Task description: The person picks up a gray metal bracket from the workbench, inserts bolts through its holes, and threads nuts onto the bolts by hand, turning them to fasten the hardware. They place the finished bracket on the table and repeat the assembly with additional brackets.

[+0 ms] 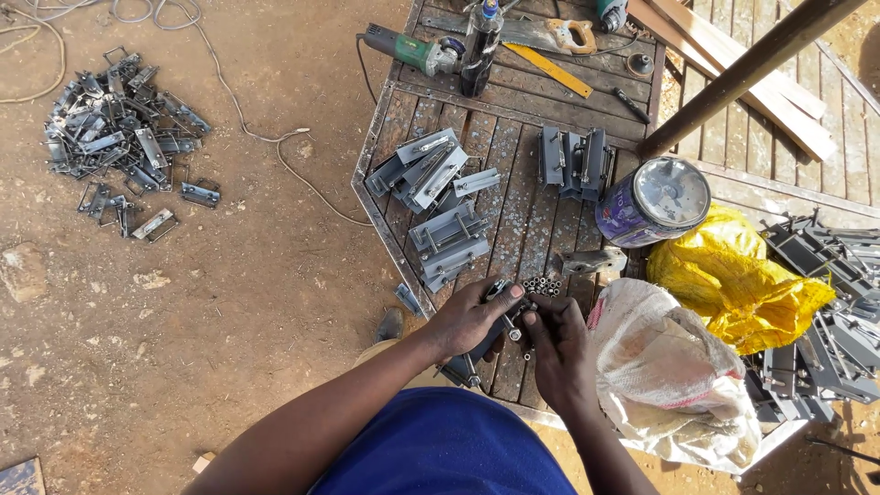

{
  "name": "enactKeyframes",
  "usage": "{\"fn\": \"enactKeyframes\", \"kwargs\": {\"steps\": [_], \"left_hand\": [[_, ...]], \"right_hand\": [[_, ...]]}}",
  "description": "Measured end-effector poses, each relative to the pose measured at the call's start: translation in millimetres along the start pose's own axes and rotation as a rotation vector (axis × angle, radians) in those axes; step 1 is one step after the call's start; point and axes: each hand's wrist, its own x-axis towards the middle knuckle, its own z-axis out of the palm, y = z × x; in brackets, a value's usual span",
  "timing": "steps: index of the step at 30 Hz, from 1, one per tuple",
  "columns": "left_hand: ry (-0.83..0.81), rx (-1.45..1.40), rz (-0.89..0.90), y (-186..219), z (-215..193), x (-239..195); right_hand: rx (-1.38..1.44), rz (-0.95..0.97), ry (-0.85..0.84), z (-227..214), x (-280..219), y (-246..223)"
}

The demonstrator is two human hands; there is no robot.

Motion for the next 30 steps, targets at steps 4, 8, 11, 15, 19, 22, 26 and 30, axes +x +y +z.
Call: {"fn": "enactKeyframes", "kwargs": {"steps": [4, 8, 11, 15, 19, 22, 26, 30], "left_hand": [[0.009, -0.032, 0.004, 3, 0, -2], [-0.211, -0.52, -0.192, 3, -3, -1], [-0.244, -0.512, -0.253, 4, -7, 4], [-0.306, -0.487, -0.282, 9, -8, 1], [-0.313, -0.451, -0.255, 19, -8, -2], [-0.295, -0.35, -0.179, 29, -8, -10], [-0.154, 0.066, -0.09, 25, -2, -7], [-0.148, 0.076, 0.171, -21, -7, 26]], "right_hand": [[-0.153, -0.045, 0.056, 2, 0, -3], [-0.494, -0.486, 0.028, -7, 3, 3], [-0.555, -0.582, 0.007, -12, 7, 13], [-0.569, -0.726, 0.032, -13, 6, 15], [-0.581, -0.729, 0.092, -9, 3, 19], [-0.456, -0.444, 0.127, -2, -5, 13], [-0.137, -0.06, 0.039, 4, -8, -5], [0.778, 0.598, -0.079, 5, 6, -20]]}}
